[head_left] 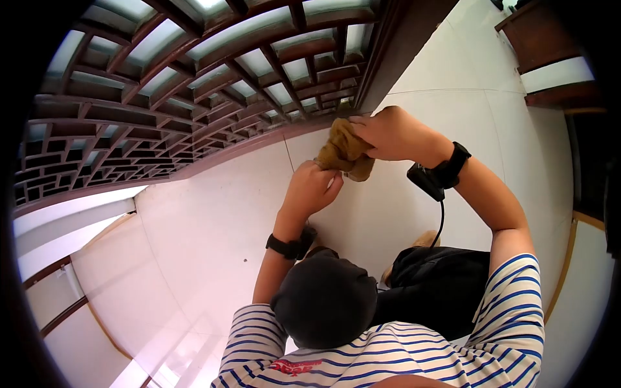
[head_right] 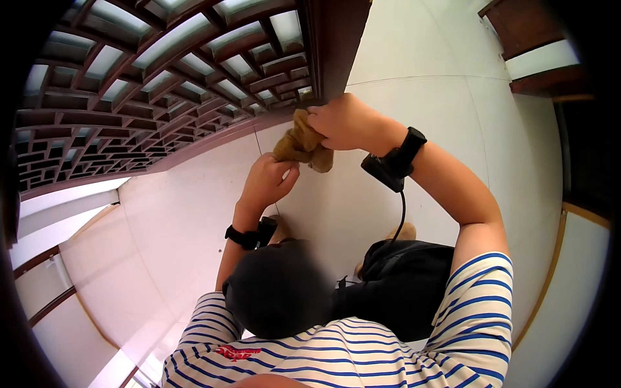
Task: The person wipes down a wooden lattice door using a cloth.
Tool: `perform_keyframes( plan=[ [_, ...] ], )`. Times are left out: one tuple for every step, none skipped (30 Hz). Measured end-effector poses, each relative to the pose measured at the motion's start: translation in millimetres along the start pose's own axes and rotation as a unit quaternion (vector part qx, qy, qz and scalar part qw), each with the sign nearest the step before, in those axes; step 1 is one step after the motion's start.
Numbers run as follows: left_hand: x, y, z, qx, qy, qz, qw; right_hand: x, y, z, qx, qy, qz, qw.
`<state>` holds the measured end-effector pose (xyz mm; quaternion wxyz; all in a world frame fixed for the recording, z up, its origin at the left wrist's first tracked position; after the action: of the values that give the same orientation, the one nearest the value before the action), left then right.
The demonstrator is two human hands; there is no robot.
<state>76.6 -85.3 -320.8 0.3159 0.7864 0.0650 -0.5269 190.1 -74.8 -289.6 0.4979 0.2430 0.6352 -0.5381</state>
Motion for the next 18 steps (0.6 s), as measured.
perform_keyframes(
  plan=[
    [1,-3,5,0.0,-0.001,0.0,1.0,12,8,0,0.014,-0.053,0.026,0.998],
    [11,1,9,0.018,-0.072,-0.002,0.997,8,4,-1,0.013,-0.052,0.025,0.998],
    [22,5,15,0.035,-0.142,-0.004,0.989,12,4,0,0.038,-0.106,0.035,0.993],
    [21,3,18,0.034,-0.142,-0.005,0.989,18,7,2,0.061,-0.159,0.044,0.984],
    [24,1,22,0.029,-0.15,0.003,0.988,17,7,2,0.06,-0.16,0.044,0.984],
    [27,-1,26,0.025,-0.158,0.012,0.987,17,9,3,0.065,-0.155,0.017,0.986],
    [28,-4,29,0.023,-0.159,0.012,0.987,17,10,3,0.07,-0.15,-0.01,0.986],
    [19,-8,28,0.006,-0.117,0.048,0.992,15,8,2,0.07,-0.152,-0.012,0.986],
    [10,-11,28,-0.01,-0.074,0.084,0.994,9,10,2,0.092,-0.143,-0.049,0.984],
    [9,-11,30,-0.012,-0.075,0.085,0.993,4,12,3,0.115,-0.134,-0.085,0.981],
    [1,-18,29,-0.074,-0.062,0.167,0.981,0,12,3,0.115,-0.136,-0.086,0.98],
    [-2,-27,32,-0.135,-0.048,0.247,0.958,-4,12,3,0.123,-0.131,-0.106,0.978],
    [-2,-31,34,-0.137,-0.049,0.248,0.958,-5,13,3,0.131,-0.126,-0.126,0.975],
    [-1,-42,38,-0.164,-0.04,0.289,0.942,-4,14,2,0.131,-0.127,-0.127,0.975],
    [0,-52,41,-0.191,-0.03,0.329,0.924,-3,19,3,0.145,-0.123,-0.139,0.972],
    [0,-55,43,-0.192,-0.03,0.329,0.924,-3,22,3,0.159,-0.119,-0.151,0.968],
    [-5,-64,45,-0.211,0.008,0.344,0.915,-3,22,1,0.159,-0.119,-0.151,0.968],
    [-9,-73,48,-0.23,0.046,0.359,0.903,1,25,1,0.183,-0.133,-0.157,0.961]
  ],
)
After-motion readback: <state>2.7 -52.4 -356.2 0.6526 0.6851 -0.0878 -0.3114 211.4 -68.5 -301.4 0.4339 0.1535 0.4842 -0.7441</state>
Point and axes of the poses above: each hand's wrist, its own z-axis away from the middle knuckle, its own x-axis out of the palm, y = z × x, the point moved 10 cm from there along -z, towards the middle knuckle, and after that the axes turned 15 degrees about -z, right-handed, at the moved point
